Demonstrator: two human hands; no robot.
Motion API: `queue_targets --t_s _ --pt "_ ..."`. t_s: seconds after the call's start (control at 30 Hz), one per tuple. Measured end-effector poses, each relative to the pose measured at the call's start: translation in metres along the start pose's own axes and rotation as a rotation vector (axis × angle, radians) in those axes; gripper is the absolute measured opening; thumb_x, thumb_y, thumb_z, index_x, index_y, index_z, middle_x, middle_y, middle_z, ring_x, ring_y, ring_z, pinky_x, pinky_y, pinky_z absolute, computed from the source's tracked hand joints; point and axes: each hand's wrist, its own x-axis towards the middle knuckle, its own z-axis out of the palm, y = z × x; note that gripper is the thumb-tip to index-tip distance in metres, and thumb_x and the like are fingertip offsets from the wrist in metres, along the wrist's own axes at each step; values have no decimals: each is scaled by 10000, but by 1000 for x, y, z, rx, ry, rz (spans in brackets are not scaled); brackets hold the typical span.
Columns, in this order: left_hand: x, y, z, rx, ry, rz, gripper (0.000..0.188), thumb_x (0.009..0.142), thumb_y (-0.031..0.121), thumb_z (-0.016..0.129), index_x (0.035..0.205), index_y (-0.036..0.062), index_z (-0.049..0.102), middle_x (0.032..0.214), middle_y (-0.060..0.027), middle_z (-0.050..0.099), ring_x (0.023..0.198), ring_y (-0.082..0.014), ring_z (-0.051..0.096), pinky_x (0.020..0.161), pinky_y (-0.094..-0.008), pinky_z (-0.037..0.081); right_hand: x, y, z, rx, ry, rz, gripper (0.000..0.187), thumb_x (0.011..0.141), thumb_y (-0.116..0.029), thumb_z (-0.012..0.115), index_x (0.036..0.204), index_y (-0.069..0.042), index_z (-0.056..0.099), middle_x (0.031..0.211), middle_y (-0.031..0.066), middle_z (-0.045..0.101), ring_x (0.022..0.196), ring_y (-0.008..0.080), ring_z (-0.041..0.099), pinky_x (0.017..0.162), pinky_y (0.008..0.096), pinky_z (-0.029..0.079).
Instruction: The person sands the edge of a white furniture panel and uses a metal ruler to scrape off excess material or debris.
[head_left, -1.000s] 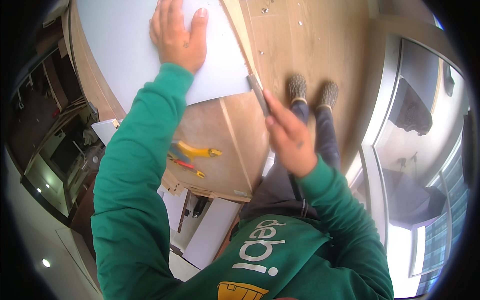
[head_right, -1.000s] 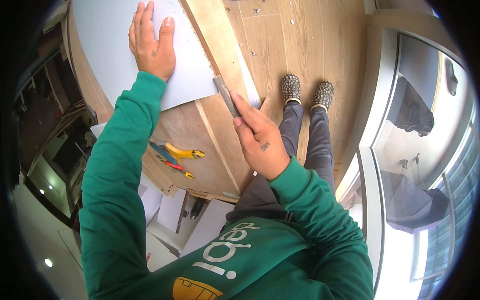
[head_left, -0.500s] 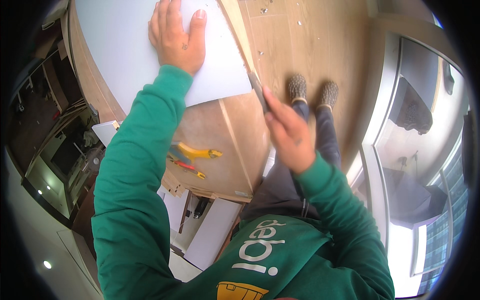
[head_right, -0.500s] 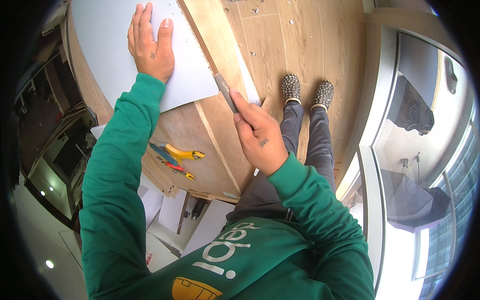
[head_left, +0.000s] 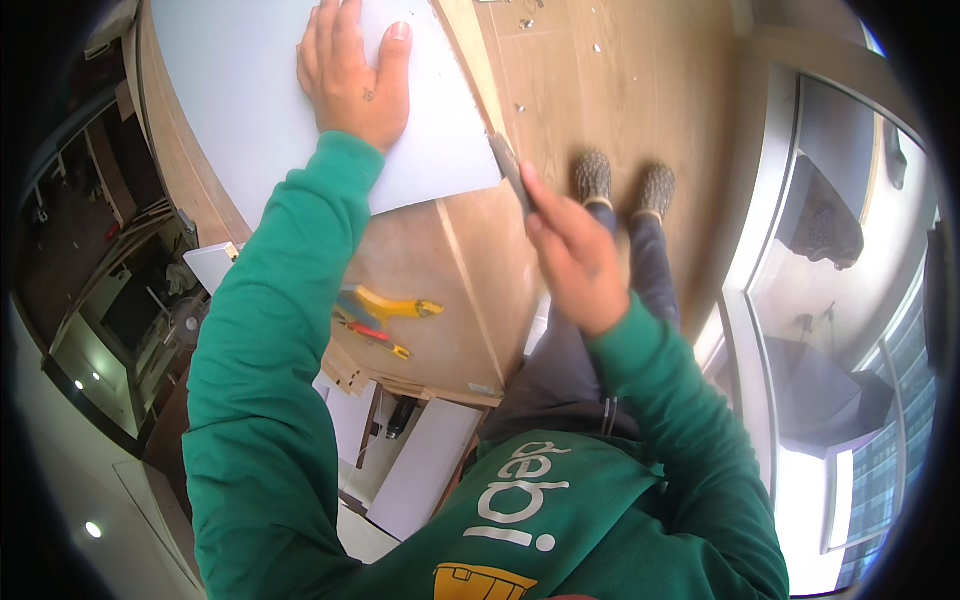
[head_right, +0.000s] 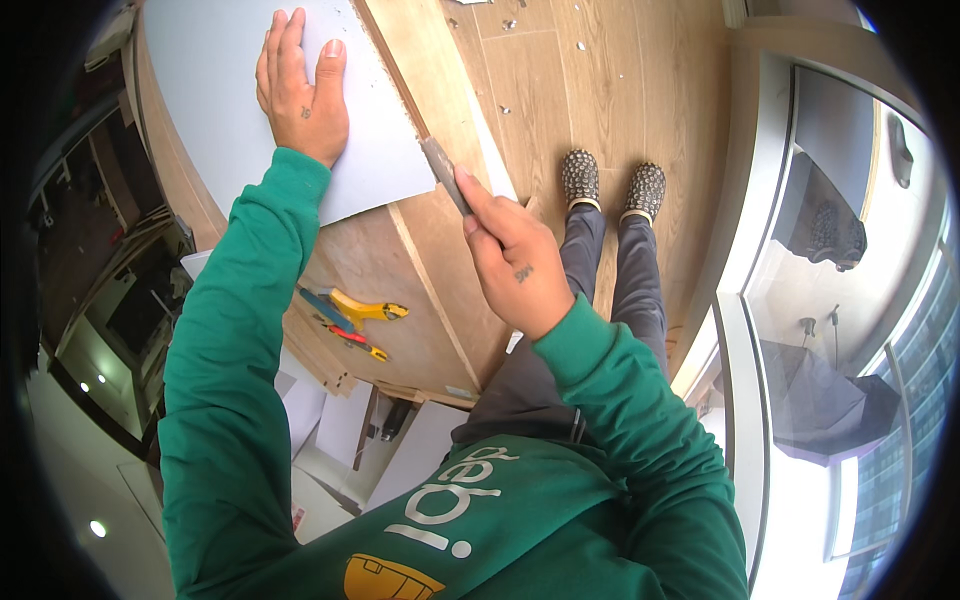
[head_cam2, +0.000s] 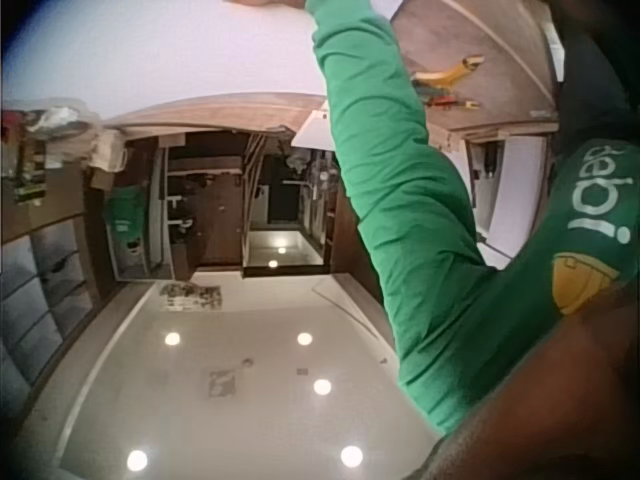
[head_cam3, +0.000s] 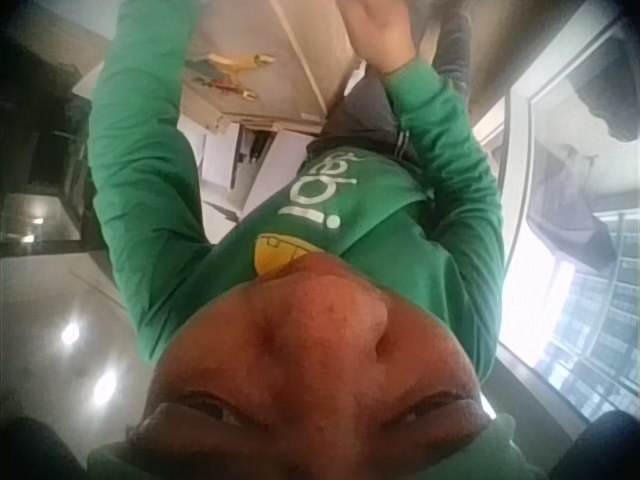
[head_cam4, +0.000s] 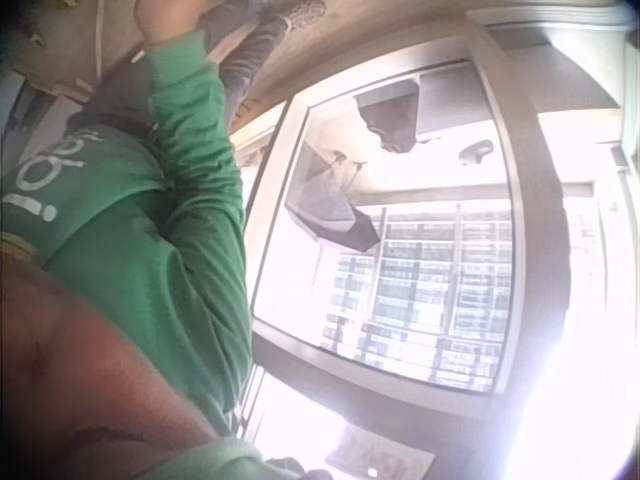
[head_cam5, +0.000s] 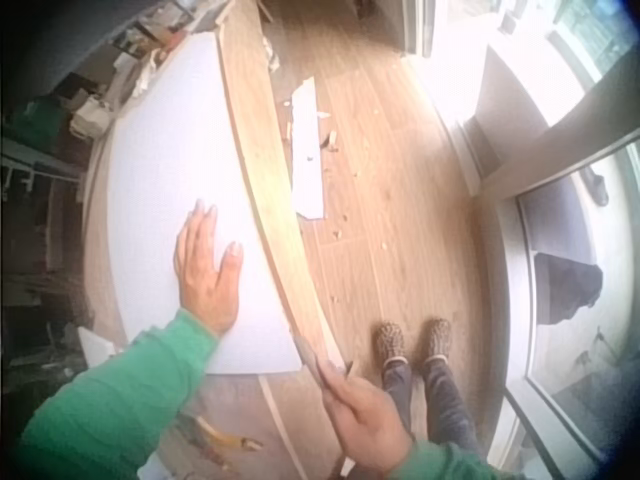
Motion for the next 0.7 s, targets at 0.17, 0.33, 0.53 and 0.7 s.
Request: queue_targets --t_s 0.17,0.33,0.53,0.7 --pt "-1 -1 0 -5 2 -4 605 1027 291 485 1532 -16 356 1616 -245 301 1489 -436 252 1233 -521 169 -4 4 0 -7 18 -27 478 959 8 571 1430 -77 566 788 116 509 717 205 509 714 283 446" --pt "0 3 0 -11 1 -9 603 1027 289 486 1530 -16 358 1613 -245 306 1488 -438 253 1233 -521 169 4 6 0 -10 9 -46 475 958 7 569 1425 -79 572 768 113 501 700 206 505 703 283 447" --pt "0 0 -1 -20 9 10 599 1025 283 491 1529 -14 362 1606 -248 316 1482 -441 264 1230 -523 178 4 6 -1 8 6 -43 485 948 13 572 1424 -81 574 755 111 490 676 199 493 676 290 438" --pt "0 -7 5 -60 92 74 557 1027 321 522 1493 27 441 1582 -204 381 1469 -393 304 1221 -499 193 2 3 -1 -9 0 -45 493 944 15 572 1427 -82 572 757 103 496 680 188 487 677 290 439"
